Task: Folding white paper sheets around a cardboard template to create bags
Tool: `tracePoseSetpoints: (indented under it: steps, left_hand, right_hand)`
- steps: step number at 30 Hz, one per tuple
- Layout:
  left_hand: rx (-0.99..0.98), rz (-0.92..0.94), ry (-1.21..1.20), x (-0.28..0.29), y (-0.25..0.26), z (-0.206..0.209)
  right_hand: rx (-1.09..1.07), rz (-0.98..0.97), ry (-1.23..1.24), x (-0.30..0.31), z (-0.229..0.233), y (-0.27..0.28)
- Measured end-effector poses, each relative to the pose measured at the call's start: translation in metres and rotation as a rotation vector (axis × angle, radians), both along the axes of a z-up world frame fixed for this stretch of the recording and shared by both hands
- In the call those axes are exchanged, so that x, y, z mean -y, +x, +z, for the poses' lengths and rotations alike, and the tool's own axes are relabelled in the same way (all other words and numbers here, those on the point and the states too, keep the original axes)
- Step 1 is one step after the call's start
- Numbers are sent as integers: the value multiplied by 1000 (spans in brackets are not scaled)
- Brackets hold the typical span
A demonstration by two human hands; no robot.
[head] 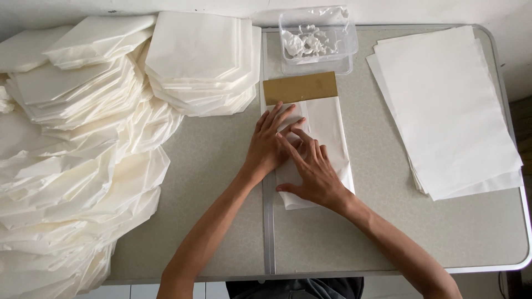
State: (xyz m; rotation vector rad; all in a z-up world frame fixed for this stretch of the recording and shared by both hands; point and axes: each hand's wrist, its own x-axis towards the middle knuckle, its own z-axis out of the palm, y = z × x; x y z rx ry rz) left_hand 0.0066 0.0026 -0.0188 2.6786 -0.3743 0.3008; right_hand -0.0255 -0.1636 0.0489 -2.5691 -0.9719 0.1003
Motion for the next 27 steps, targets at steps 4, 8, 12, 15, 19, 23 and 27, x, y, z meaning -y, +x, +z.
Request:
tracePoseSetpoints:
  steps: [4,8,12,15,19,23,27]
  left_hand:
    - [-35,-18,-15,-2,1,-3]
    - [-71,-37,-53,-2,-1,7]
    - [-78,-58,-89,-3,-2,11]
    - [-67,-55,-61,-4,1,0]
    - [-50,-47,-34,0,1,4]
    - [-73,-41,-11,-2,0,6]
    - [-69,-83,-63,-4,-1,17]
  right_hand:
    - [47,48,-79,2,8,-3]
    - [38,118,-137,4,16,-12]
    - [-12,125,-129,10,12,-16]
    - [-179,-33,108,18,-5,-6]
    - [-142,-125,214,17,-9,0]
    - [8,-26,180,7,-3,-10]
    - [-160,285,205,11,16,-11]
